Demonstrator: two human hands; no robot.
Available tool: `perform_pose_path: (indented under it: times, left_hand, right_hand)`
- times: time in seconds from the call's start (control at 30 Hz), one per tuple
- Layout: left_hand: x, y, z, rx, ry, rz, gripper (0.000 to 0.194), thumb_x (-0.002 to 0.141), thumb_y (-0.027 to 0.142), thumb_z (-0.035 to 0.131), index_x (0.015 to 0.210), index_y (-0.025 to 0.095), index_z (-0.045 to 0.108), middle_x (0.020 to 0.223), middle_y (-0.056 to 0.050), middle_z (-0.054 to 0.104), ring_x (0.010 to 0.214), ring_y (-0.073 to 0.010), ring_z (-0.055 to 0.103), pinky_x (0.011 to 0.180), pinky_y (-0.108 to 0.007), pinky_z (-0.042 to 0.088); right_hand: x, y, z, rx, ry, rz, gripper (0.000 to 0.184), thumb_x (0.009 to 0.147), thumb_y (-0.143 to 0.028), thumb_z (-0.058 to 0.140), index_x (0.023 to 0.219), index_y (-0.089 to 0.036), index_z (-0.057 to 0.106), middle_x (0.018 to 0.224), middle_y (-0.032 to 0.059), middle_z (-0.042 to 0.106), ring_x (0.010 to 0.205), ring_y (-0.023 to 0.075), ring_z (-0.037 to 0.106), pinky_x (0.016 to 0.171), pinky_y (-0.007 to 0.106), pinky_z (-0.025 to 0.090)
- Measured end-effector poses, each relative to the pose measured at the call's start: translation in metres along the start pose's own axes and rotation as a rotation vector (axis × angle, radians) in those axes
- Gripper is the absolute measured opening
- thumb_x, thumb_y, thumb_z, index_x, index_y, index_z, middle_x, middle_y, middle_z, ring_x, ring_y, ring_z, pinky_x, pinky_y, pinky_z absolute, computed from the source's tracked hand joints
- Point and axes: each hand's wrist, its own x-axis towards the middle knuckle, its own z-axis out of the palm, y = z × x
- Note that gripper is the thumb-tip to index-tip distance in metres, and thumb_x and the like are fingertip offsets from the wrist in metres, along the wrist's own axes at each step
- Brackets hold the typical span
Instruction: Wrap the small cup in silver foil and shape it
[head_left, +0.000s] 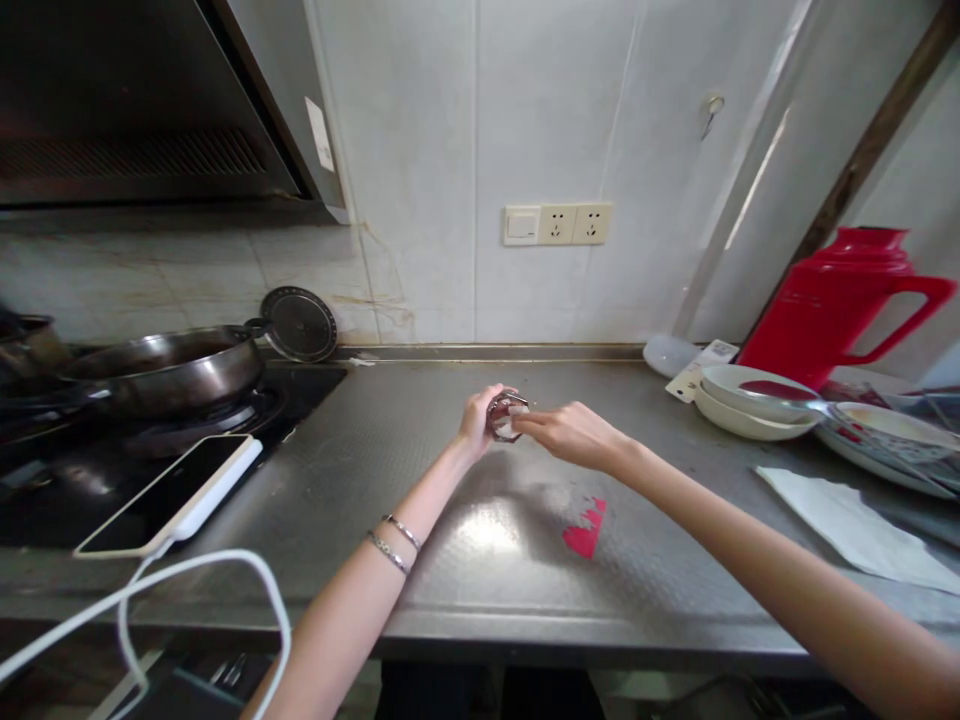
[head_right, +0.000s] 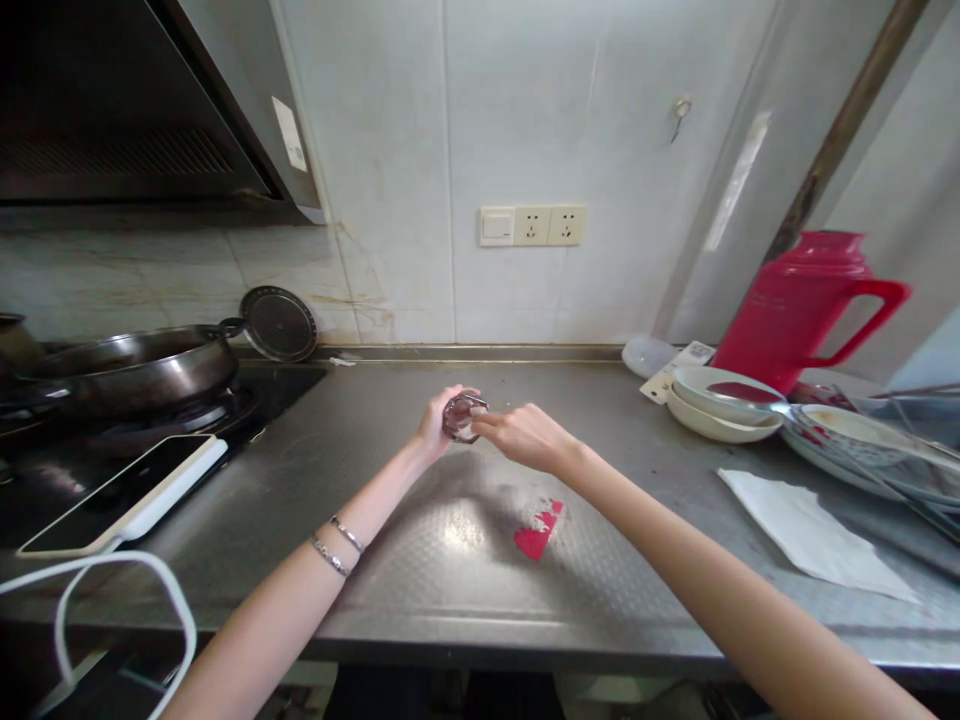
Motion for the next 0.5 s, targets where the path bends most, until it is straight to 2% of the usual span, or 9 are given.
perform_pose_path:
  times: [0.1, 0.17, 0.27, 0.37, 0.5]
  left_hand:
    - [-0.002, -0.006, 0.002, 0.026, 0.002, -0.006, 0.025, 0.072, 0.034, 0.062, 0.077, 0.011, 0.071, 0.065, -0.006, 0.069, 0.052, -0.0132, 0.058, 0.048, -0.022, 0.037]
    - [-0.004, -0.009, 0.005, 0.021, -0.002, -0.012, 0.024, 0.071, 0.034, 0.064, 0.075, 0.011, 0.07, 0.063, -0.005, 0.068, 0.052, -0.0127, 0.056, 0.048, -0.022, 0.038]
    - [-0.006, -0.012, 0.009, 0.006, 0.014, 0.011, 0.025, 0.07, 0.035, 0.065, 0.074, 0.011, 0.069, 0.065, -0.006, 0.068, 0.054, -0.0133, 0.058, 0.051, -0.023, 0.041]
    - [-0.007, -0.011, 0.012, -0.014, 0.061, 0.106, 0.024, 0.069, 0.034, 0.066, 0.074, 0.01, 0.069, 0.067, -0.007, 0.069, 0.06, -0.0142, 0.061, 0.058, -0.023, 0.045]
    - [-0.007, -0.011, 0.014, -0.073, 0.108, 0.136, 0.026, 0.07, 0.036, 0.063, 0.078, 0.012, 0.067, 0.069, -0.007, 0.069, 0.06, -0.0158, 0.063, 0.058, -0.025, 0.046]
  right_hand:
    - [-0.002, 0.007, 0.0, -0.098, 0.037, -0.091, 0.021, 0.093, -0.01, 0.042, 0.102, -0.017, 0.059, 0.106, 0.0089, 0.068, 0.079, 0.0154, 0.062, 0.054, 0.022, 0.033]
    - [-0.003, 0.004, 0.004, -0.143, 0.052, -0.09, 0.017, 0.093, -0.011, 0.043, 0.098, -0.015, 0.059, 0.104, 0.0104, 0.068, 0.082, 0.0174, 0.061, 0.054, 0.023, 0.033]
    - [-0.003, -0.006, 0.014, -0.143, 0.037, 0.053, 0.017, 0.091, -0.009, 0.042, 0.096, -0.014, 0.057, 0.101, 0.0117, 0.068, 0.081, 0.0186, 0.062, 0.053, 0.023, 0.033]
    - [-0.002, -0.018, 0.024, -0.059, -0.007, 0.25, 0.022, 0.091, -0.009, 0.038, 0.102, -0.016, 0.056, 0.102, 0.0098, 0.069, 0.072, 0.017, 0.065, 0.052, 0.023, 0.034]
    - [0.005, -0.033, 0.032, 0.092, 0.027, 0.436, 0.028, 0.092, -0.013, 0.035, 0.111, -0.021, 0.054, 0.107, 0.0087, 0.069, 0.076, 0.0175, 0.067, 0.055, 0.022, 0.037]
